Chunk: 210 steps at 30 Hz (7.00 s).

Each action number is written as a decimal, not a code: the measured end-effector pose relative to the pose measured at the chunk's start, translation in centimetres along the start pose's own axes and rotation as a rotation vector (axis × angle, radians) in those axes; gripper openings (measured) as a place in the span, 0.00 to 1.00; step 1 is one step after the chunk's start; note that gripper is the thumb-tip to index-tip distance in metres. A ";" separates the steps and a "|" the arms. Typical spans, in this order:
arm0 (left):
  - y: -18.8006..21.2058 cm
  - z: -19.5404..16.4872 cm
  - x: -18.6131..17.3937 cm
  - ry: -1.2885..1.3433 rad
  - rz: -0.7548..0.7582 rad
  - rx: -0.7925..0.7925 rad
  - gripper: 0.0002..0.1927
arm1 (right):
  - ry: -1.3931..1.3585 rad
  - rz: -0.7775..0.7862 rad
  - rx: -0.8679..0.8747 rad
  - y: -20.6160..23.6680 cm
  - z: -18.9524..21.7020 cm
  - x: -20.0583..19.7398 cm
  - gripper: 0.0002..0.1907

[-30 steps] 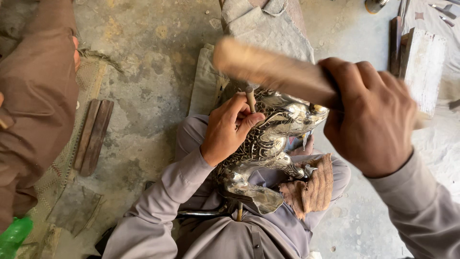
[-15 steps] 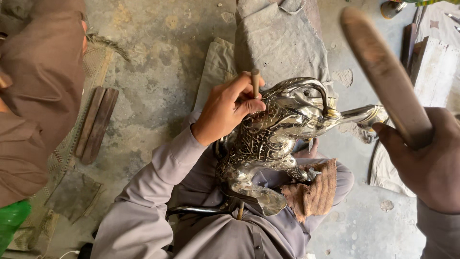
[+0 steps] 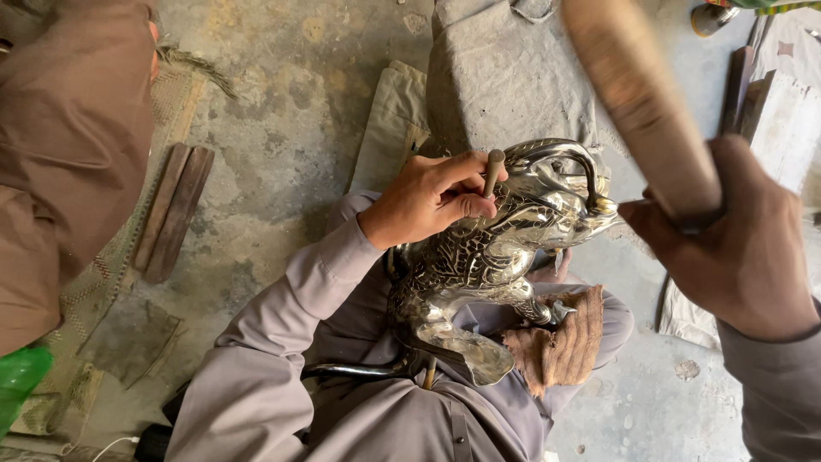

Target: The person sits on the floor holding an ornate silver-toned animal sculpture on their lap. They hold a small punch against the engraved surface with one hand and strike it with a wooden mallet held in the other hand, repositioning the punch repeatedly to chase the decorative pattern across the figure.

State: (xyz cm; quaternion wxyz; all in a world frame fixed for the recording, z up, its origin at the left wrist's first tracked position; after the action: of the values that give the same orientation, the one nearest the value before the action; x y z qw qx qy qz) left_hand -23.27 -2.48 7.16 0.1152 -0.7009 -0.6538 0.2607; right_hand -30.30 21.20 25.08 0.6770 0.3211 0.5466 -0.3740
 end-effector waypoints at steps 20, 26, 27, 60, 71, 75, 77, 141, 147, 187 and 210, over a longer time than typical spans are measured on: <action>-1.0 -1.9 -0.2 -0.081 0.058 0.070 0.12 | 0.144 -0.042 -0.169 -1.9 -0.3 1.4 0.14; -1.4 -2.4 -0.3 -0.025 0.078 0.067 0.12 | 0.174 -0.027 -0.113 -1.6 -0.5 1.6 0.14; -1.5 -2.4 -0.4 -0.010 0.086 0.061 0.12 | -0.058 -0.024 -0.075 -1.5 -0.5 1.6 0.17; -1.8 -1.4 -0.4 -0.152 0.139 0.124 0.13 | -0.081 -0.135 -0.160 -1.2 -0.8 2.9 0.11; -1.8 -0.3 -0.2 -0.127 0.236 0.022 0.11 | -0.215 -0.090 -0.039 -1.3 -0.7 2.3 0.14; -2.1 -0.9 -0.6 -0.043 0.207 0.050 0.14 | -0.194 -0.111 -0.024 -1.5 -0.4 1.9 0.14; -2.3 -1.1 -0.5 -0.030 0.205 0.058 0.13 | -0.123 -0.073 0.011 -1.3 -0.4 1.9 0.13; -1.1 -0.8 -0.4 0.075 0.057 -0.112 0.13 | 0.040 0.184 -0.111 -5.6 0.7 2.1 0.15; -1.2 -0.7 -0.3 0.004 0.059 -0.055 0.12 | 0.086 0.052 -0.149 -5.1 0.3 2.3 0.11; -1.9 -0.8 -0.6 -0.086 0.152 0.005 0.12 | -0.197 -0.038 -0.014 -2.3 -0.8 2.6 0.18; -2.1 -1.0 -0.9 -0.090 0.156 0.040 0.12 | 0.060 -0.103 -0.100 -1.0 -1.0 3.1 0.11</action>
State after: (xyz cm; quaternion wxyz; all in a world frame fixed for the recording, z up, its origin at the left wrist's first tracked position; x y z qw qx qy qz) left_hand -24.58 -2.92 9.29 0.0790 -0.7348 -0.5964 0.3133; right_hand -31.28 21.00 21.85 0.6554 0.2696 0.6003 -0.3707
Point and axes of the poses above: each hand's wrist, its own y-axis away from the middle knuckle, its own x-axis out of the palm, z = x × y, the point moved 2 cm from there along -y, towards the middle knuckle, and after that the axes turned 2 degrees about x, right-handed, at the moved point
